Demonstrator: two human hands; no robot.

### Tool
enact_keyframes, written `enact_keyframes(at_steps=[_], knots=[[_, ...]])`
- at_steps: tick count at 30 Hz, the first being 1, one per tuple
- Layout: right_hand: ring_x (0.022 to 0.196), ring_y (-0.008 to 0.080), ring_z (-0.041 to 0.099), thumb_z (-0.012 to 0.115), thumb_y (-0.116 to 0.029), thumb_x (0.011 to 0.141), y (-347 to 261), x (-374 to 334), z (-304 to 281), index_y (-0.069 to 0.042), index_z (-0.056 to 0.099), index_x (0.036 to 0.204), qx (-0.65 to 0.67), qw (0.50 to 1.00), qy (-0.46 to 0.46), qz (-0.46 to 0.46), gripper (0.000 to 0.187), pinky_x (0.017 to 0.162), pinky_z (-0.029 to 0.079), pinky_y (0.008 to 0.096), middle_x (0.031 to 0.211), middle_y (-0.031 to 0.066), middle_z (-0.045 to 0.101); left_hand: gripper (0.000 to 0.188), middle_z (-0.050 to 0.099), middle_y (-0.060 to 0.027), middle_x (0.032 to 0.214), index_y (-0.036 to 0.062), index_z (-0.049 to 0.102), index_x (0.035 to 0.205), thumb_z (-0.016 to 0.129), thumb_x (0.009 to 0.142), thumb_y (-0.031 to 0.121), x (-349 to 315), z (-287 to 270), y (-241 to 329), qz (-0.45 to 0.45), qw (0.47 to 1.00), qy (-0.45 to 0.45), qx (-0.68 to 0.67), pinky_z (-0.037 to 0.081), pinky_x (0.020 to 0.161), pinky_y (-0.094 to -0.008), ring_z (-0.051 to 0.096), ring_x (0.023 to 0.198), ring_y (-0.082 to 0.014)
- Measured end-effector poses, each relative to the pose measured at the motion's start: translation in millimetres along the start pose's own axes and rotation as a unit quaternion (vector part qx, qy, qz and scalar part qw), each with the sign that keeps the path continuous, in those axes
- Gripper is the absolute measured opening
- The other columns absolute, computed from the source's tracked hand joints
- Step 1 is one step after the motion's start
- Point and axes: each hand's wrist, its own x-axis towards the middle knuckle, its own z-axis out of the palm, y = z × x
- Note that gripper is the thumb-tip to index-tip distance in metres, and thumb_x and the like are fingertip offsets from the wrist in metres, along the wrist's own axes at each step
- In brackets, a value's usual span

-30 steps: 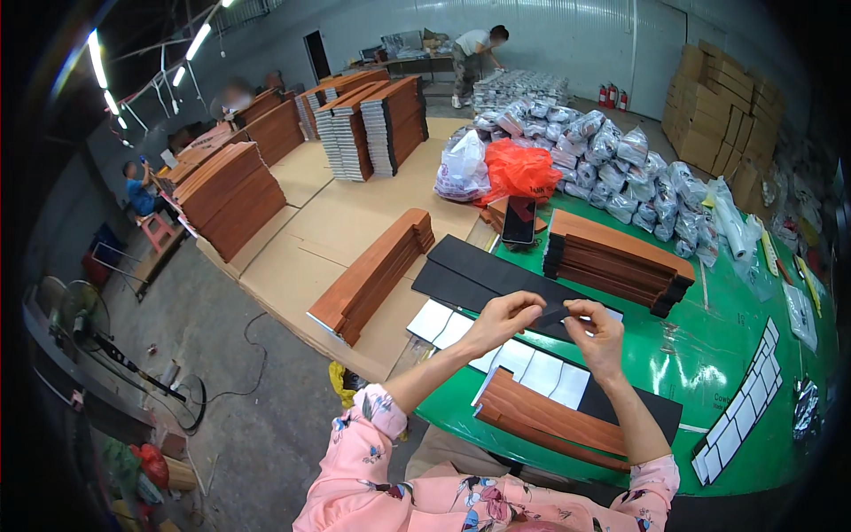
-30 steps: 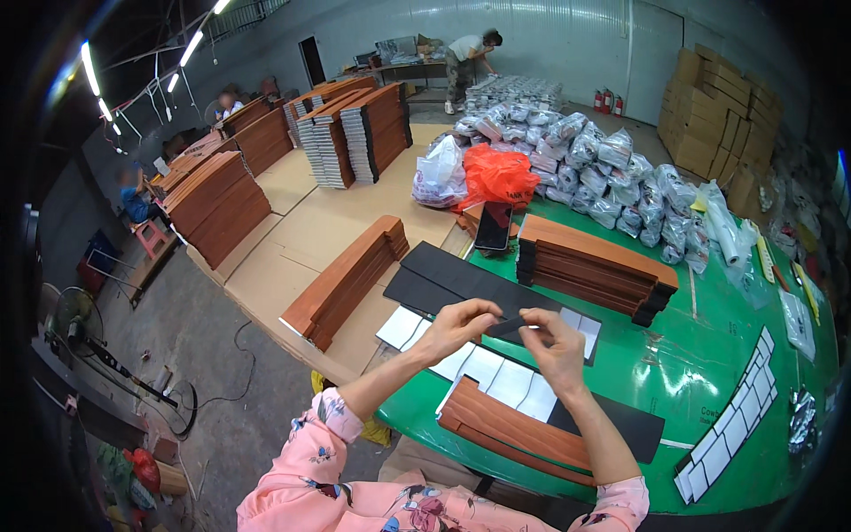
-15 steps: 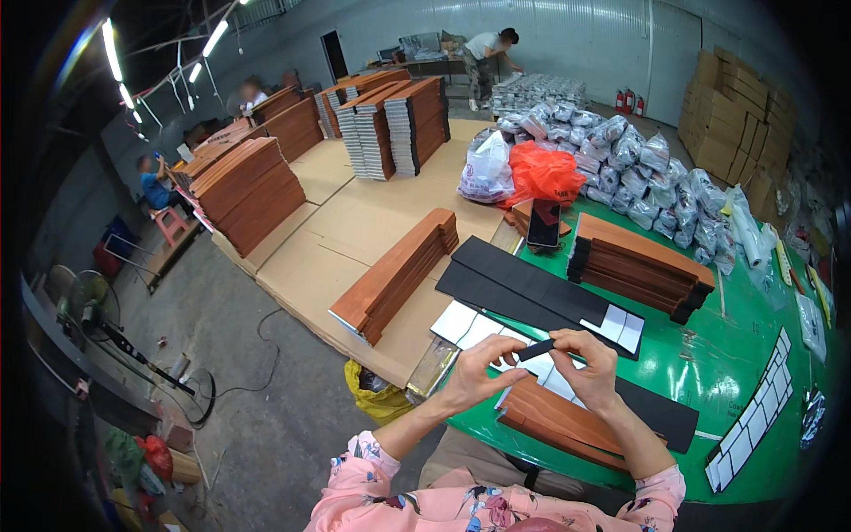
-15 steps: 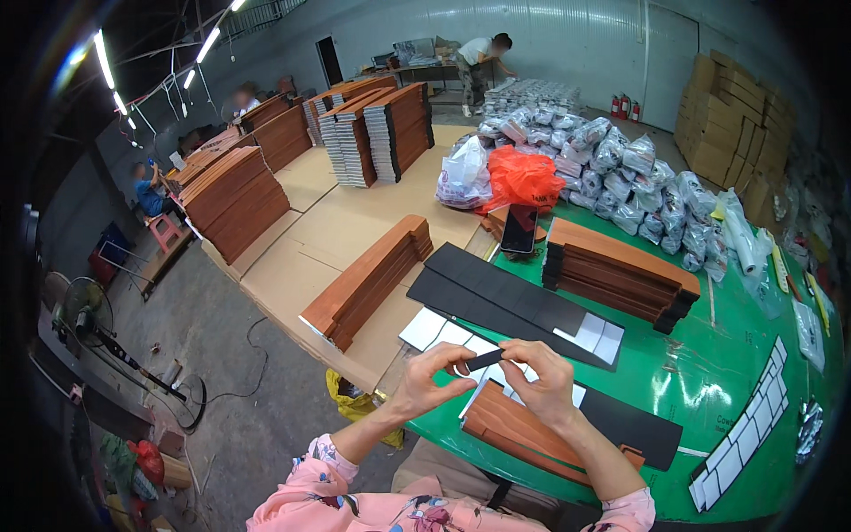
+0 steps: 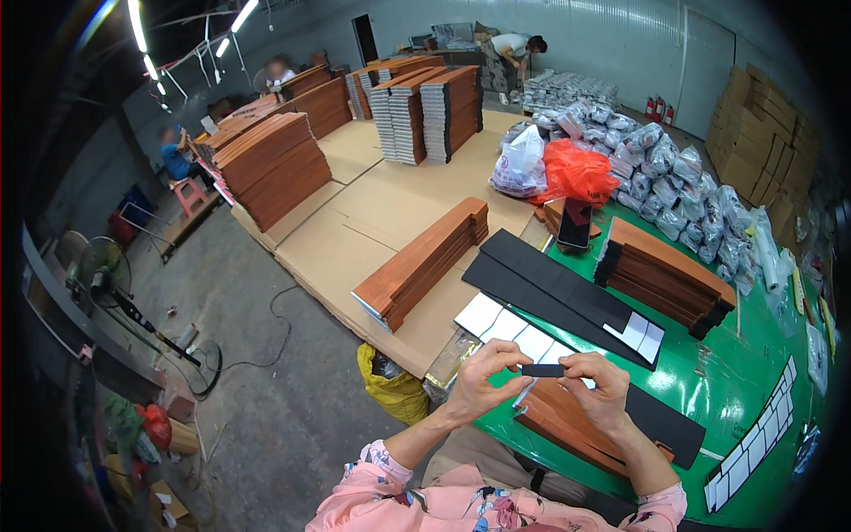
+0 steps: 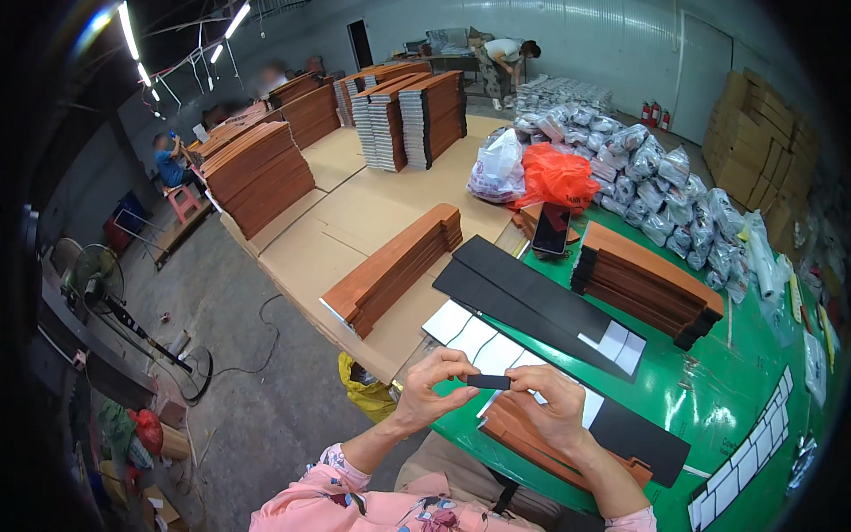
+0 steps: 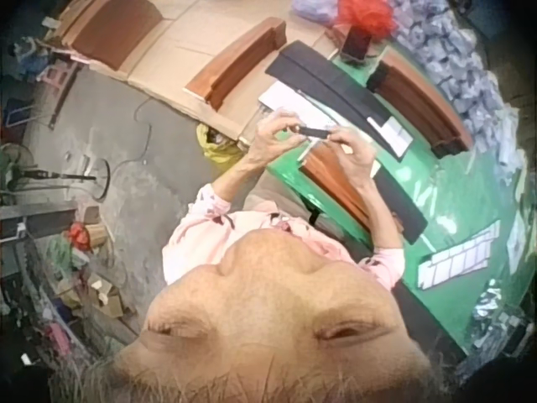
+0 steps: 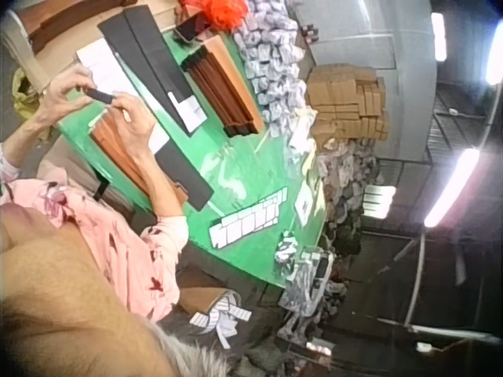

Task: Applying black adhesive foam strips to curved wooden furniture components on a work table.

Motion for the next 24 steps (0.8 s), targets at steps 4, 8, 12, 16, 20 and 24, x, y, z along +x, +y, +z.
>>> enact_keyframes(at_steps=[4, 8, 12, 16, 20, 24], knots=[[0.084, 0.0222, 0.067, 0.069, 0.003, 0.073, -2.7, -2.5, 2.0, -0.002, 0.062, 0.097, 0.114, 0.986, -0.055, 0.106, 0.025, 0.071, 0.054, 0.0294, 0.099, 0.0139, 0.067, 0.023, 0.059, -0.0096, 0.092, 0.0003, 0.066, 0.092, 0.074, 0.071, 0.004, -9.5, -7.0, 5.3, 0.010, 0.999, 0.022, 0.032, 0.048, 0.067, -0.0277, 0.060, 0.078, -0.0172], [0.084, 0.0194, 0.067, 0.058, 0.000, 0.085, 1.3, 23.2, -4.3, -0.004, 0.047, 0.126, 0.052, 0.983, -0.104, 0.142, 0.043, 0.072, 0.054, 0.0294, 0.104, 0.0142, 0.066, 0.023, 0.059, -0.0095, 0.090, -0.0003, 0.066, 0.091, 0.073, 0.069, 0.004, -18.7, -17.1, -3.2, 0.006, 0.995, 0.064, 0.077, 0.048, 0.068, -0.0280, 0.060, 0.078, -0.0203], [0.076, 0.0146, 0.065, 0.050, -0.012, 0.092, 24.7, 98.6, -21.5, -0.006, 0.020, 0.144, 0.108, 0.974, -0.046, 0.193, 0.060, 0.067, 0.053, 0.0273, 0.101, 0.0126, 0.066, 0.022, 0.059, -0.0097, 0.089, -0.0003, 0.066, 0.090, 0.073, 0.070, 0.006, -28.8, -24.4, 2.5, 0.011, 0.992, 0.077, 0.102, 0.048, 0.067, -0.0283, 0.060, 0.077, -0.0198], [0.072, 0.0121, 0.063, 0.046, -0.020, 0.096, 46.8, 172.2, -49.8, -0.007, 0.004, 0.146, 0.121, 0.961, -0.008, 0.250, 0.067, 0.064, 0.052, 0.0253, 0.099, 0.0102, 0.065, 0.023, 0.059, -0.0100, 0.089, -0.0007, 0.066, 0.091, 0.074, 0.071, 0.008, -35.0, -22.4, 4.6, -0.009, 0.991, 0.086, 0.104, 0.047, 0.067, -0.0287, 0.059, 0.076, -0.0198], [0.073, 0.0132, 0.063, 0.046, -0.022, 0.096, 60.0, 209.1, -65.1, -0.006, -0.003, 0.146, 0.119, 0.948, 0.033, 0.295, 0.072, 0.066, 0.053, 0.0269, 0.102, 0.0104, 0.064, 0.027, 0.059, -0.0100, 0.090, -0.0012, 0.066, 0.096, 0.074, 0.071, 0.002, -43.3, -27.0, 5.5, -0.001, 0.988, 0.101, 0.114, 0.048, 0.064, -0.0278, 0.059, 0.073, -0.0183], [0.071, 0.0129, 0.062, 0.046, -0.023, 0.096, 78.6, 221.9, -69.5, -0.005, -0.005, 0.145, 0.138, 0.946, 0.062, 0.288, 0.073, 0.066, 0.054, 0.0279, 0.100, 0.0105, 0.064, 0.030, 0.058, -0.0093, 0.091, -0.0004, 0.066, 0.100, 0.073, 0.072, 0.000, -49.8, -36.7, 2.5, 0.001, 0.985, 0.117, 0.127, 0.047, 0.059, -0.0265, 0.058, 0.070, -0.0166]])
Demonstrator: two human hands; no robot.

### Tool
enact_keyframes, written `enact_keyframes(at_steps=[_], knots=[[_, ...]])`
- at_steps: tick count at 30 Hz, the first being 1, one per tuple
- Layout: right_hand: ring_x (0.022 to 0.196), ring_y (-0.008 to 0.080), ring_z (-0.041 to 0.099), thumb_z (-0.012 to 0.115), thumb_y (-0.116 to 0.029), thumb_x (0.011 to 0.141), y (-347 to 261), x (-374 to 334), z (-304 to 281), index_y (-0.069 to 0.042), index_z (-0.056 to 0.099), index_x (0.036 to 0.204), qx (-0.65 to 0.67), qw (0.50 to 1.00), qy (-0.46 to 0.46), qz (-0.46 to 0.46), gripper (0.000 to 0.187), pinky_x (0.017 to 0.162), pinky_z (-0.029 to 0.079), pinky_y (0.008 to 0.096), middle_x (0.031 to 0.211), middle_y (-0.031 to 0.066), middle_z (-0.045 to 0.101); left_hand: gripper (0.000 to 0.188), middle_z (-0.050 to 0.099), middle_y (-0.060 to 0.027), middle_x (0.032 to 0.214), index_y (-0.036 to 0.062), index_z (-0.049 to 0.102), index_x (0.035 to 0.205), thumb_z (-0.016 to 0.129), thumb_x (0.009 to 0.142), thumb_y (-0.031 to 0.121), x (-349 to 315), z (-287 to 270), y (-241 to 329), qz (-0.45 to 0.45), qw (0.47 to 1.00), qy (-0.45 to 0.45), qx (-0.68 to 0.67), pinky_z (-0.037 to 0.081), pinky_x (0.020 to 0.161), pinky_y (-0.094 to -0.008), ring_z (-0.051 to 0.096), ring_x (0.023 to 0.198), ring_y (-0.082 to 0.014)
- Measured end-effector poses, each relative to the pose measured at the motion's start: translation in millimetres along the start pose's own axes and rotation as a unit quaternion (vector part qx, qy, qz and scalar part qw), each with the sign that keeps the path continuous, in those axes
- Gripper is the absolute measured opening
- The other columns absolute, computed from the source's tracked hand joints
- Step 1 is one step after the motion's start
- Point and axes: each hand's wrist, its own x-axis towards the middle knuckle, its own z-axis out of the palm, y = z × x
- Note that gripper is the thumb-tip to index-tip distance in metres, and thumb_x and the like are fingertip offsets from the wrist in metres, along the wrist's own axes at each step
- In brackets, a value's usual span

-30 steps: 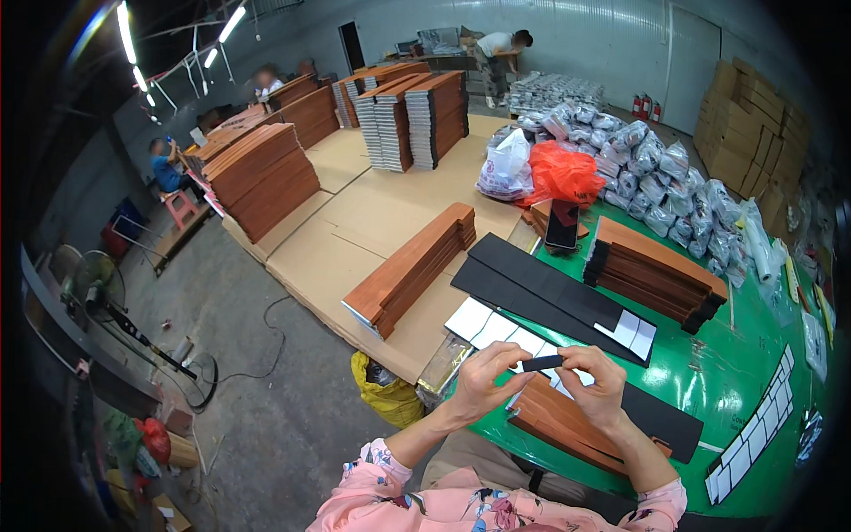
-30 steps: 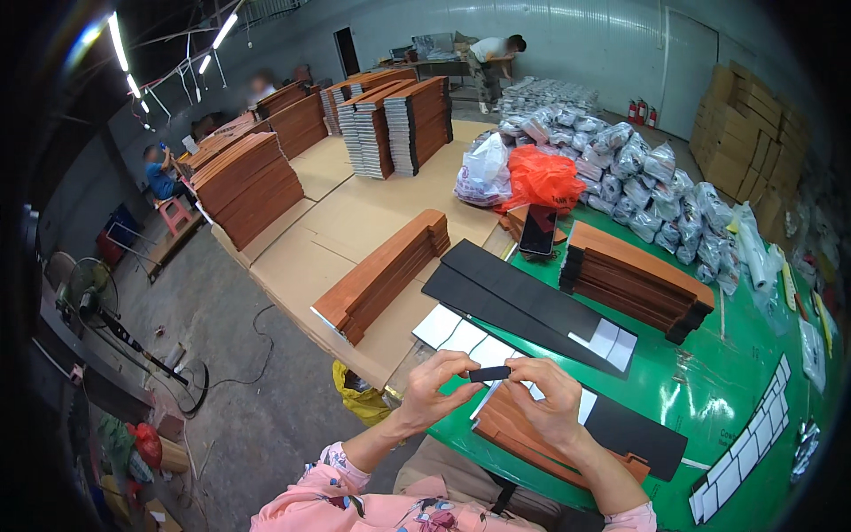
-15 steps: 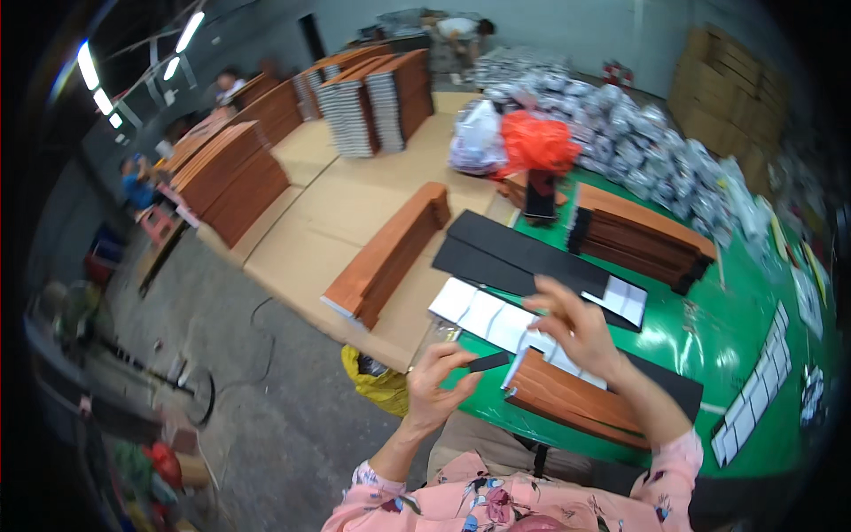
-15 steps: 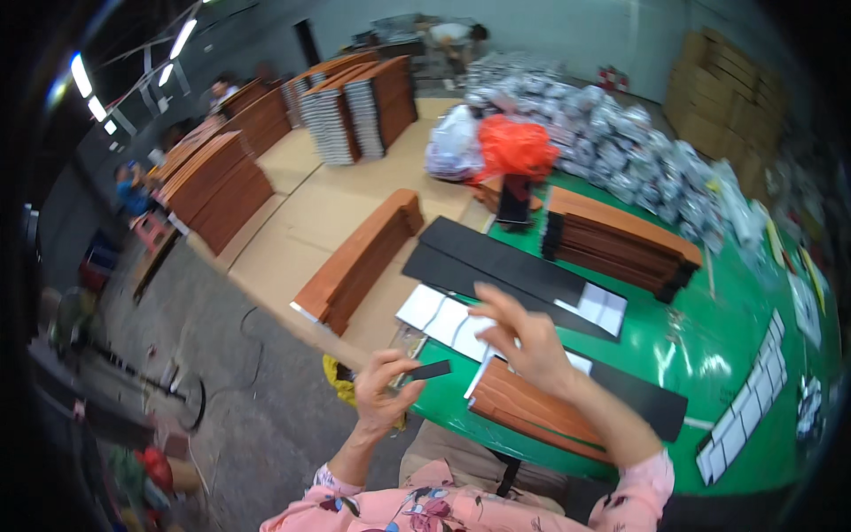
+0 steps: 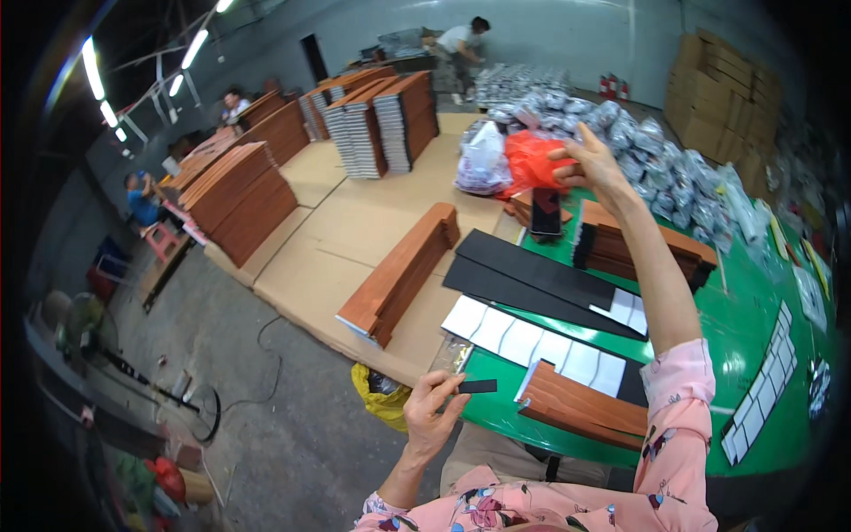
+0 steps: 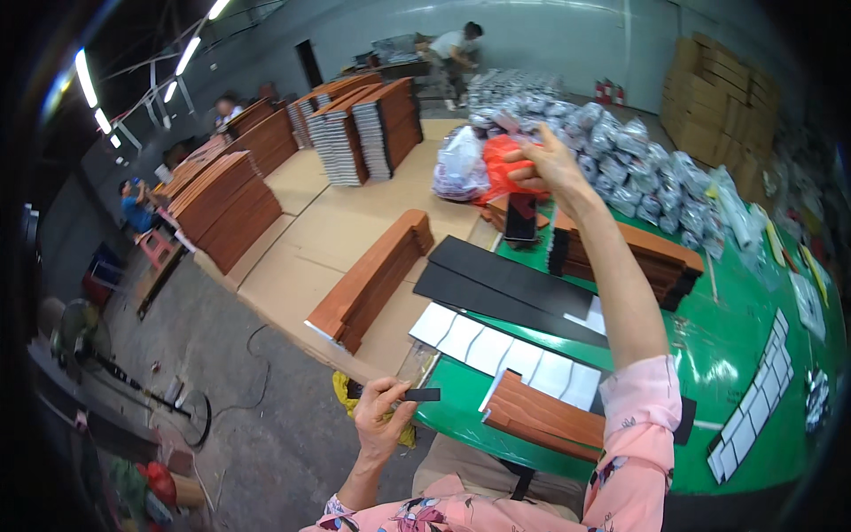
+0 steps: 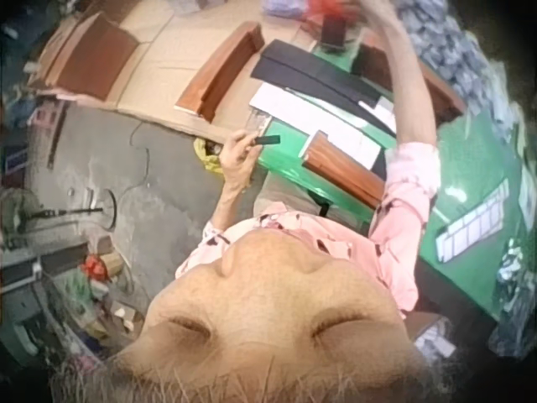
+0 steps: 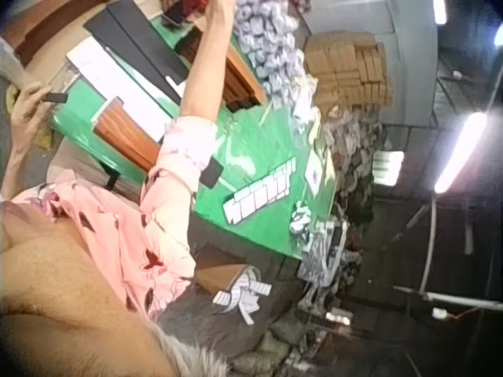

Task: Applying black adhesive foam strips to curved wooden furniture components on a work table.

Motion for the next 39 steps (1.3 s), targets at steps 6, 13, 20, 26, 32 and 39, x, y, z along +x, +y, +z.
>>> enact_keyframes(at_steps=[6, 13, 20, 26, 32, 39], knots=[[0.070, 0.0116, 0.061, 0.048, -0.021, 0.095, 7.0, -32.1, 36.0, -0.002, 0.019, 0.142, -0.068, 0.995, -0.066, -0.037, 0.057, 0.066, 0.052, 0.0272, 0.092, 0.0085, 0.064, 0.029, 0.058, -0.0096, 0.091, -0.0006, 0.066, 0.101, 0.072, 0.072, 0.000, 5.4, -5.7, -0.2, -0.017, 1.000, 0.012, 0.003, 0.047, 0.062, -0.0264, 0.058, 0.071, -0.0163], [0.080, 0.0243, 0.063, 0.065, -0.016, 0.083, 25.1, -153.4, 73.4, -0.005, 0.066, 0.095, -0.259, 0.874, -0.321, -0.255, 0.017, 0.069, 0.051, 0.0334, 0.090, 0.0109, 0.065, 0.032, 0.059, -0.0100, 0.091, 0.0012, 0.066, 0.102, 0.073, 0.071, 0.003, 10.5, 7.5, -0.7, 0.021, 0.999, -0.013, 0.023, 0.048, 0.064, -0.0288, 0.059, 0.074, -0.0190], [0.078, 0.0211, 0.060, 0.070, -0.023, 0.075, 23.0, -208.0, 57.0, -0.008, 0.066, 0.090, -0.372, 0.820, -0.294, -0.321, 0.021, 0.062, 0.051, 0.0323, 0.085, 0.0039, 0.063, 0.035, 0.059, -0.0054, 0.091, 0.0067, 0.064, 0.101, 0.075, 0.068, 0.008, 11.4, 31.0, 15.8, 0.152, 0.980, -0.051, 0.118, 0.041, 0.062, -0.0328, 0.056, 0.071, -0.0211], [0.075, 0.0201, 0.060, 0.072, -0.020, 0.069, 33.3, -241.0, 43.1, -0.008, 0.065, 0.087, -0.407, 0.822, -0.224, -0.331, 0.023, 0.059, 0.050, 0.0317, 0.083, 0.0031, 0.063, 0.037, 0.060, -0.0051, 0.089, 0.0064, 0.064, 0.100, 0.076, 0.065, 0.009, 4.1, 43.2, 32.4, 0.159, 0.979, -0.065, 0.112, 0.041, 0.063, -0.0321, 0.055, 0.069, -0.0200], [0.072, 0.0189, 0.058, 0.073, -0.016, 0.066, 35.2, -270.9, 31.9, -0.009, 0.066, 0.095, -0.450, 0.828, -0.143, -0.302, 0.030, 0.056, 0.048, 0.0309, 0.084, 0.0009, 0.060, 0.035, 0.059, -0.0054, 0.087, 0.0059, 0.065, 0.098, 0.075, 0.065, 0.010, 6.8, 52.1, 37.3, 0.180, 0.970, -0.126, 0.100, 0.040, 0.063, -0.0326, 0.055, 0.070, -0.0199], [0.077, 0.0216, 0.059, 0.070, -0.009, 0.069, 58.6, -306.9, 22.8, -0.006, 0.064, 0.090, -0.371, 0.904, -0.111, -0.184, 0.022, 0.062, 0.049, 0.0320, 0.086, 0.0036, 0.061, 0.033, 0.060, -0.0060, 0.085, 0.0041, 0.066, 0.093, 0.077, 0.062, 0.009, -11.1, 61.1, 38.7, 0.205, 0.960, -0.184, 0.056, 0.039, 0.066, -0.0355, 0.055, 0.070, -0.0203]])
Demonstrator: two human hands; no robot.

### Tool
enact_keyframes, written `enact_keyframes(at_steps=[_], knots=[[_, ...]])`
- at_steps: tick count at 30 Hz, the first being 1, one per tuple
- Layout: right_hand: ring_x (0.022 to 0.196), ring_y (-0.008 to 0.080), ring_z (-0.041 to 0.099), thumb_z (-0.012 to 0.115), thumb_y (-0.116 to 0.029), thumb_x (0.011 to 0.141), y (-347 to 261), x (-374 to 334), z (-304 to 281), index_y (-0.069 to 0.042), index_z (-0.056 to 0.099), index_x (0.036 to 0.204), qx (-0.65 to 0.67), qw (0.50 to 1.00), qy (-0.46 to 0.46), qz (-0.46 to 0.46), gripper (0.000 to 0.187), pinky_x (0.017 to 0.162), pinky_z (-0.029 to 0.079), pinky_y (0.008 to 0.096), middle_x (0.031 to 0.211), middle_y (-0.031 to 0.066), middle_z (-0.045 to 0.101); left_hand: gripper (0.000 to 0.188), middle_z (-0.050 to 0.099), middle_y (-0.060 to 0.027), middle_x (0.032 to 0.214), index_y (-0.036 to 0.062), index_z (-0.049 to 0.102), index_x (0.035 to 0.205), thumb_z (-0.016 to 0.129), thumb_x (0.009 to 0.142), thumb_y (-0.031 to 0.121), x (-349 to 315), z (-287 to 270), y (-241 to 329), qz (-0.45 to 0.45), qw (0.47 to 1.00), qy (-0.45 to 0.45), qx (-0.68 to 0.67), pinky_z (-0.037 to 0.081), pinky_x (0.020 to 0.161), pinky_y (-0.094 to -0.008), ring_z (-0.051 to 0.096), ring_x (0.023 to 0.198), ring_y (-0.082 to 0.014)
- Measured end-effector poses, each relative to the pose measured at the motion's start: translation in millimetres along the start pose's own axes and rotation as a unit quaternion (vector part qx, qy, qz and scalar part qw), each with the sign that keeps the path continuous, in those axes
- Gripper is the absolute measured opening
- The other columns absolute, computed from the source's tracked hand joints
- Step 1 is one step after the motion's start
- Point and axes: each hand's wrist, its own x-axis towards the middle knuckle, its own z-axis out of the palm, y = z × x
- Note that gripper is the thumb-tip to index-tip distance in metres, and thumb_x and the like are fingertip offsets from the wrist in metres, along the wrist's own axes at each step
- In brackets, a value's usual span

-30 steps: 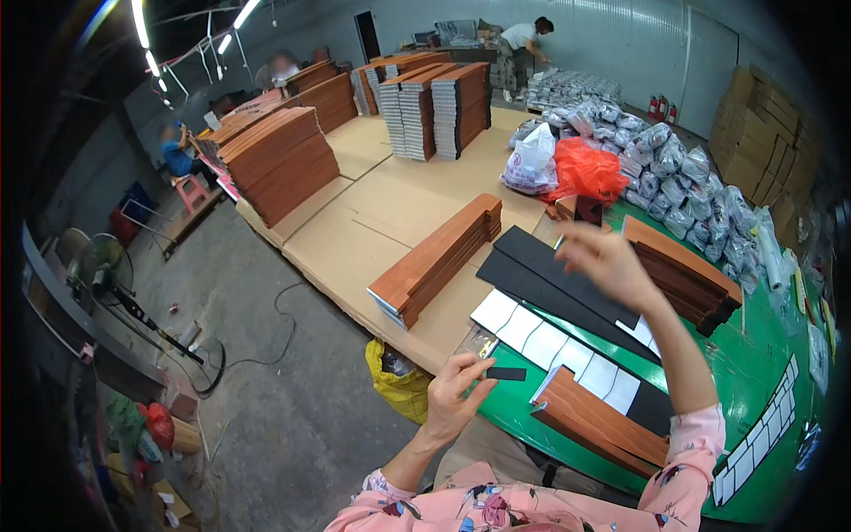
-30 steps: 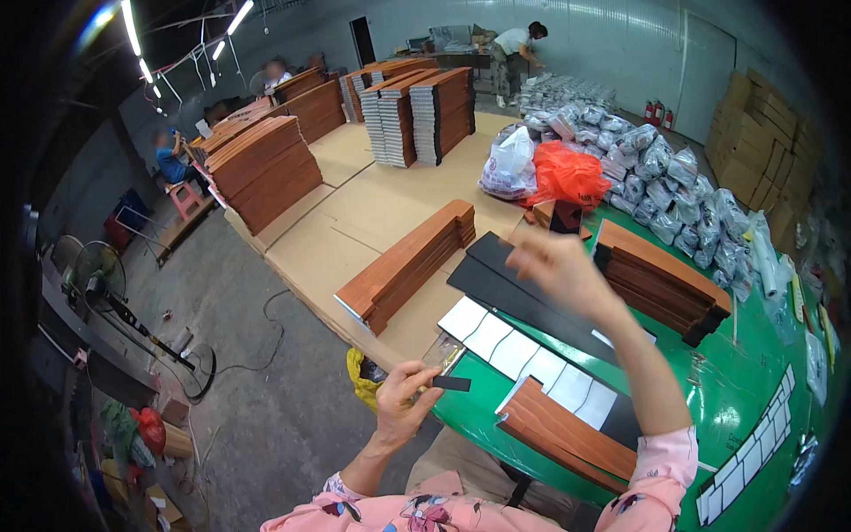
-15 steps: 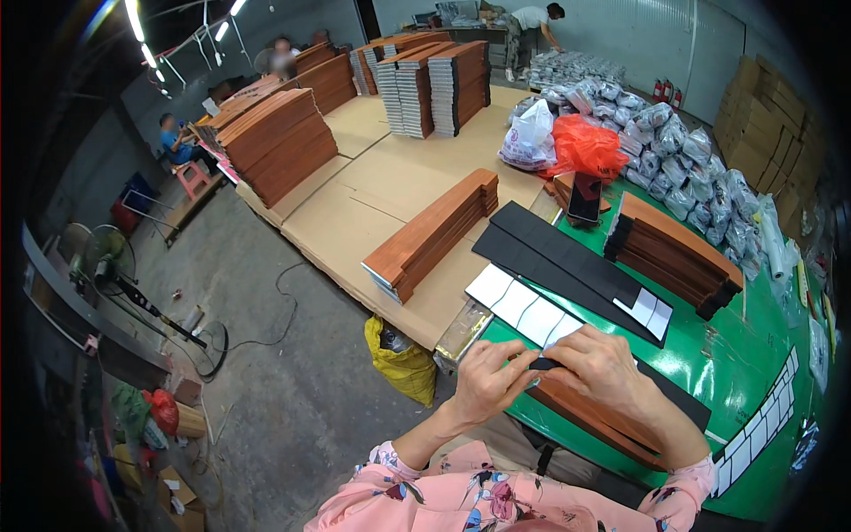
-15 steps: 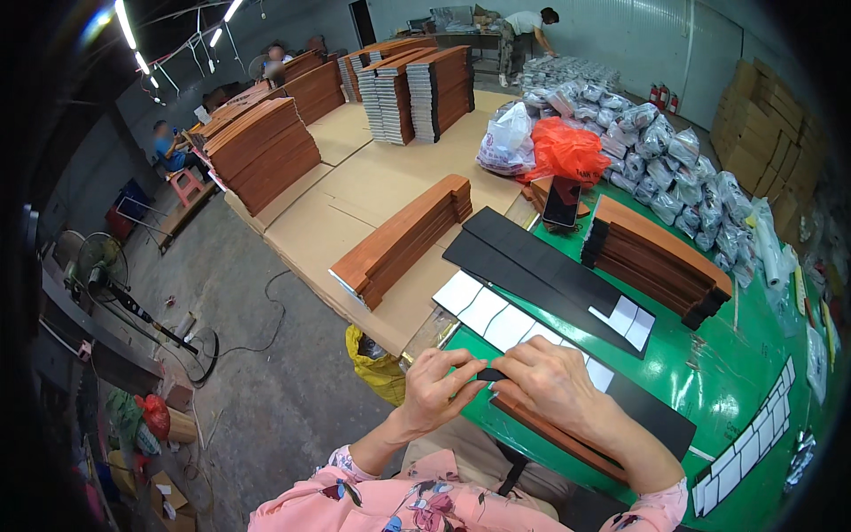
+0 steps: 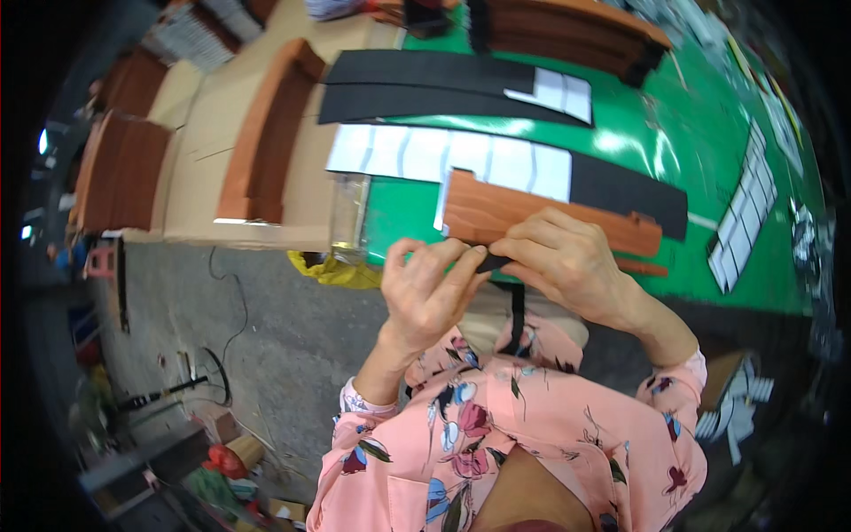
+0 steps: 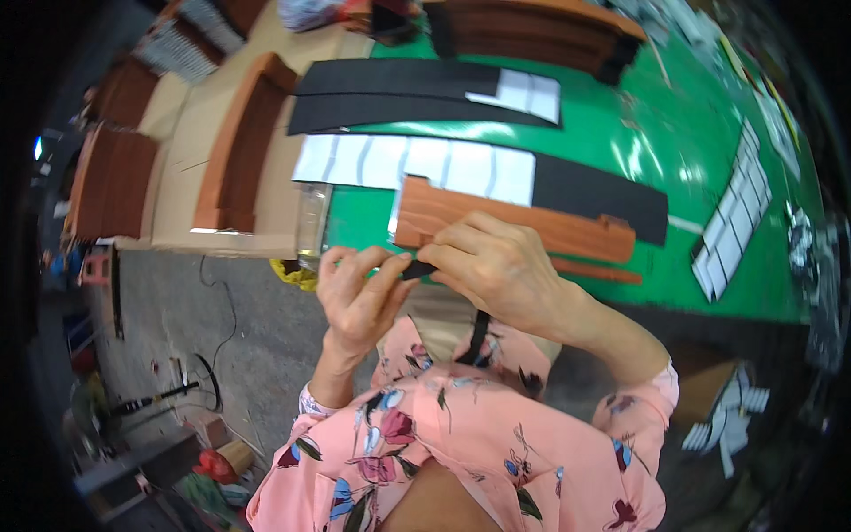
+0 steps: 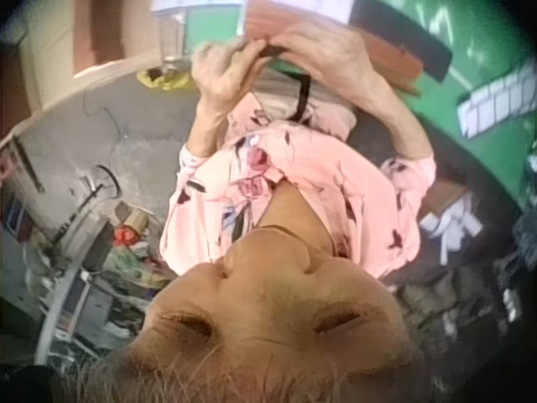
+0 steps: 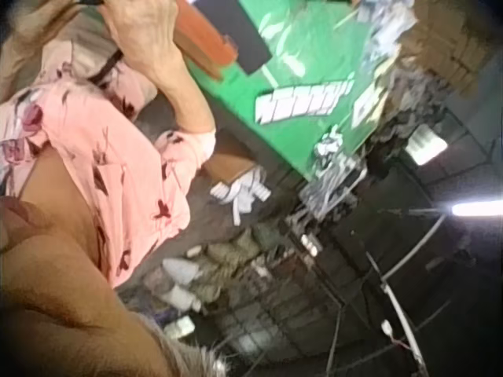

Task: Applying black adhesive foam strips to curved wooden furniture components on a work table.

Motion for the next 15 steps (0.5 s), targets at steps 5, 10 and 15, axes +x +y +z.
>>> enact_keyframes(at_steps=[5, 10, 15], knots=[[0.078, 0.0243, 0.059, 0.073, -0.005, 0.065, 3.3, -51.9, 16.9, -0.004, 0.064, 0.091, 0.023, 0.998, 0.021, 0.051, 0.028, 0.065, 0.050, 0.0330, 0.085, 0.0073, 0.060, 0.035, 0.060, -0.0051, 0.083, 0.0047, 0.067, 0.092, 0.078, 0.061, 0.015, -18.2, 26.0, 7.3, 0.032, 0.995, -0.074, -0.055, 0.040, 0.069, -0.0356, 0.056, 0.071, -0.0193], [0.078, 0.0239, 0.059, 0.070, -0.006, 0.069, 20.9, -104.5, -3.2, -0.002, 0.064, 0.091, -0.010, 0.983, 0.092, 0.157, 0.022, 0.067, 0.049, 0.0348, 0.087, 0.0071, 0.063, 0.057, 0.056, -0.0137, 0.108, 0.0028, 0.057, 0.118, 0.075, 0.067, 0.021, -20.2, 26.6, -4.3, -0.018, 0.983, -0.137, -0.123, 0.041, 0.085, -0.0390, 0.055, 0.097, -0.0256], [0.084, 0.0094, 0.058, 0.066, -0.002, 0.080, 35.5, -181.9, -38.5, 0.000, 0.063, 0.105, 0.181, 0.766, 0.436, 0.436, 0.026, 0.075, 0.047, 0.0231, 0.098, 0.0038, 0.063, 0.046, 0.052, -0.0133, 0.121, 0.0032, 0.049, 0.127, 0.063, 0.085, 0.011, -33.6, 39.1, -28.3, -0.272, 0.949, -0.105, -0.123, 0.039, 0.094, -0.0362, 0.050, 0.113, -0.0251]])
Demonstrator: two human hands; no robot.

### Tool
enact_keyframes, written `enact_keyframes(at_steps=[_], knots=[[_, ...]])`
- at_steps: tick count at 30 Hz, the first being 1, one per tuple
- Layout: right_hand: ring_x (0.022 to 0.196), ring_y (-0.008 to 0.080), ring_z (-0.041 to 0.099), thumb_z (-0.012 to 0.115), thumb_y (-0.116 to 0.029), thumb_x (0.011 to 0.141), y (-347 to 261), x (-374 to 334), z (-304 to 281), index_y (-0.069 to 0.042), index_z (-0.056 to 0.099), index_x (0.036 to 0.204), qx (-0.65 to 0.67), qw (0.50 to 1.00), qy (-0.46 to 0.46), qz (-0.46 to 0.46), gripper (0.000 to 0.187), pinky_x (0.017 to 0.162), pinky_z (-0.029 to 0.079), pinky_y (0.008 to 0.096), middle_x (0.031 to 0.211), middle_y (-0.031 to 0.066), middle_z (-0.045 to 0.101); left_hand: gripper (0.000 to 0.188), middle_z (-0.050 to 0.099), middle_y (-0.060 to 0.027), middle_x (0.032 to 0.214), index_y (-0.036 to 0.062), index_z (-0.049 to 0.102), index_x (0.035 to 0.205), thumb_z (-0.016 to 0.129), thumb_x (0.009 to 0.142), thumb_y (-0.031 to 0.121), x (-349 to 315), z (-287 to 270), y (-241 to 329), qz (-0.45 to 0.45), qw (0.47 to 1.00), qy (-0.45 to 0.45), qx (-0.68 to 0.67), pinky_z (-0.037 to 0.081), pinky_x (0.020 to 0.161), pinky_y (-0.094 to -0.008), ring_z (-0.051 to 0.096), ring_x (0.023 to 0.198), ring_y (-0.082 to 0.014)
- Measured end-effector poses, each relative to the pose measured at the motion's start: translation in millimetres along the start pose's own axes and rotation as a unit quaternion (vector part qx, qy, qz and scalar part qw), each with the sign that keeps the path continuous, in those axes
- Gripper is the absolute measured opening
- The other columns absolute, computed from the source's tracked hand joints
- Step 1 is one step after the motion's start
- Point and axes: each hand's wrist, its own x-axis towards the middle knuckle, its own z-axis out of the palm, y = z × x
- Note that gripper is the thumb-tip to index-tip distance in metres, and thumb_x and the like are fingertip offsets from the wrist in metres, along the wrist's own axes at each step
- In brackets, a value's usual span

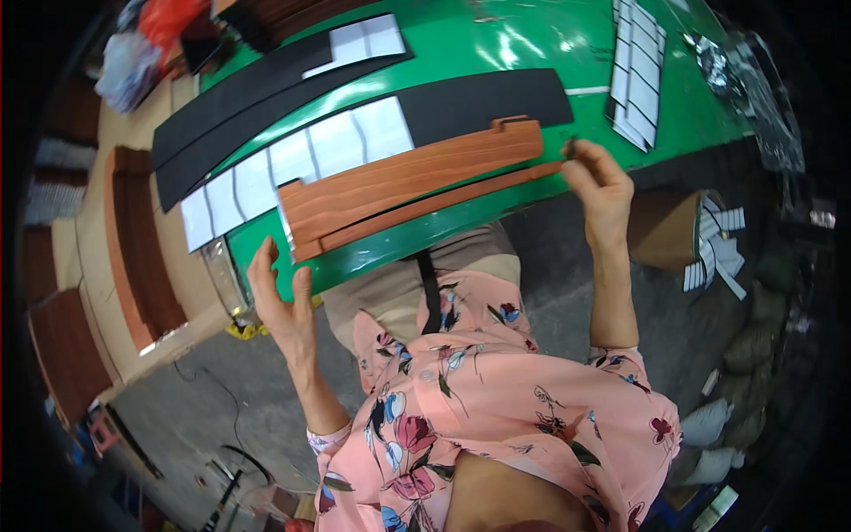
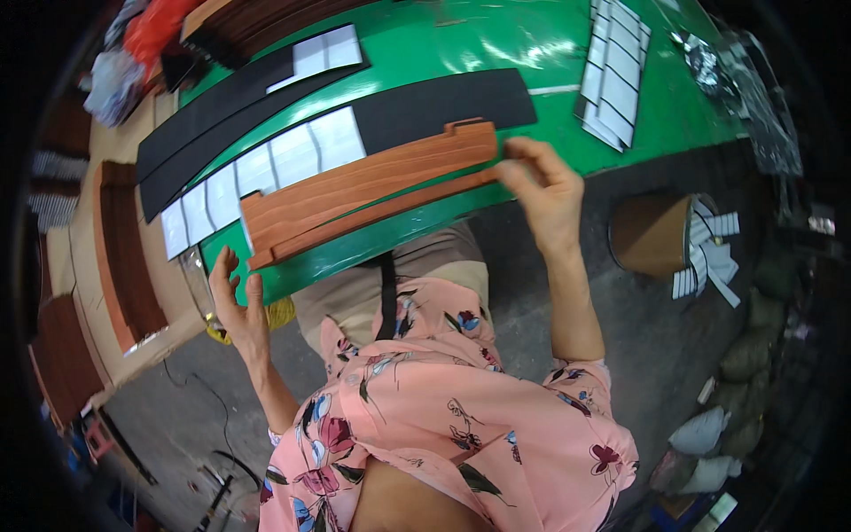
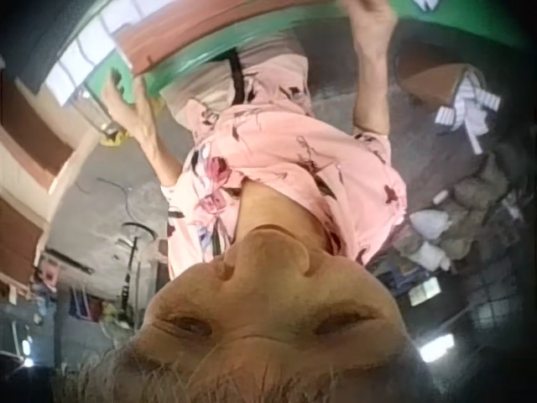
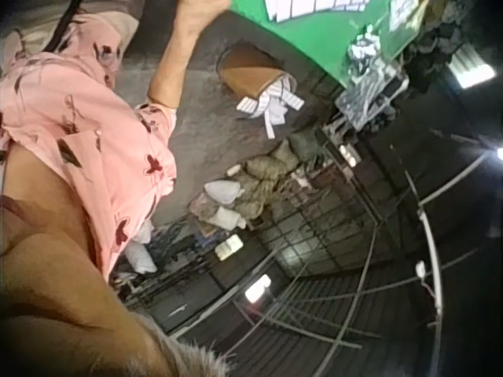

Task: Applying black adhesive foam strips to curved wooden furniture components on a work table.

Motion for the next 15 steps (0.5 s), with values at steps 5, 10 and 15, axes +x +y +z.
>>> enact_keyframes(at_steps=[5, 10, 15], knots=[[0.090, 0.0153, 0.061, 0.062, -0.003, 0.085, 59.8, 10.3, -46.3, 0.002, 0.059, 0.107, 0.276, 0.956, 0.084, 0.040, 0.023, 0.086, 0.051, 0.0288, 0.096, 0.0081, 0.063, 0.035, 0.054, -0.0103, 0.116, 0.0020, 0.054, 0.119, 0.062, 0.085, 0.005, -9.6, 13.2, -23.5, -0.024, 0.999, -0.021, 0.009, 0.045, 0.085, -0.0303, 0.053, 0.105, -0.0196], [0.092, 0.0167, 0.061, 0.062, -0.004, 0.085, 74.7, 1.9, -29.5, 0.001, 0.058, 0.106, 0.327, 0.942, 0.031, 0.073, 0.021, 0.089, 0.049, 0.0292, 0.096, 0.0078, 0.063, 0.028, 0.060, -0.0122, 0.102, 0.0010, 0.060, 0.107, 0.065, 0.080, 0.000, -5.6, 9.2, -25.6, 0.017, 0.999, -0.001, 0.047, 0.047, 0.079, -0.0319, 0.058, 0.093, -0.0222], [0.092, 0.0142, 0.061, 0.067, -0.005, 0.083, 72.7, -3.0, -19.7, 0.001, 0.059, 0.108, 0.298, 0.948, -0.015, 0.110, 0.027, 0.087, 0.047, 0.0261, 0.097, 0.0067, 0.063, 0.035, 0.059, -0.0130, 0.109, -0.0005, 0.058, 0.113, 0.066, 0.079, 0.000, 0.0, 2.4, -18.9, 0.013, 0.993, 0.044, 0.108, 0.044, 0.087, -0.0356, 0.056, 0.100, -0.0257]])
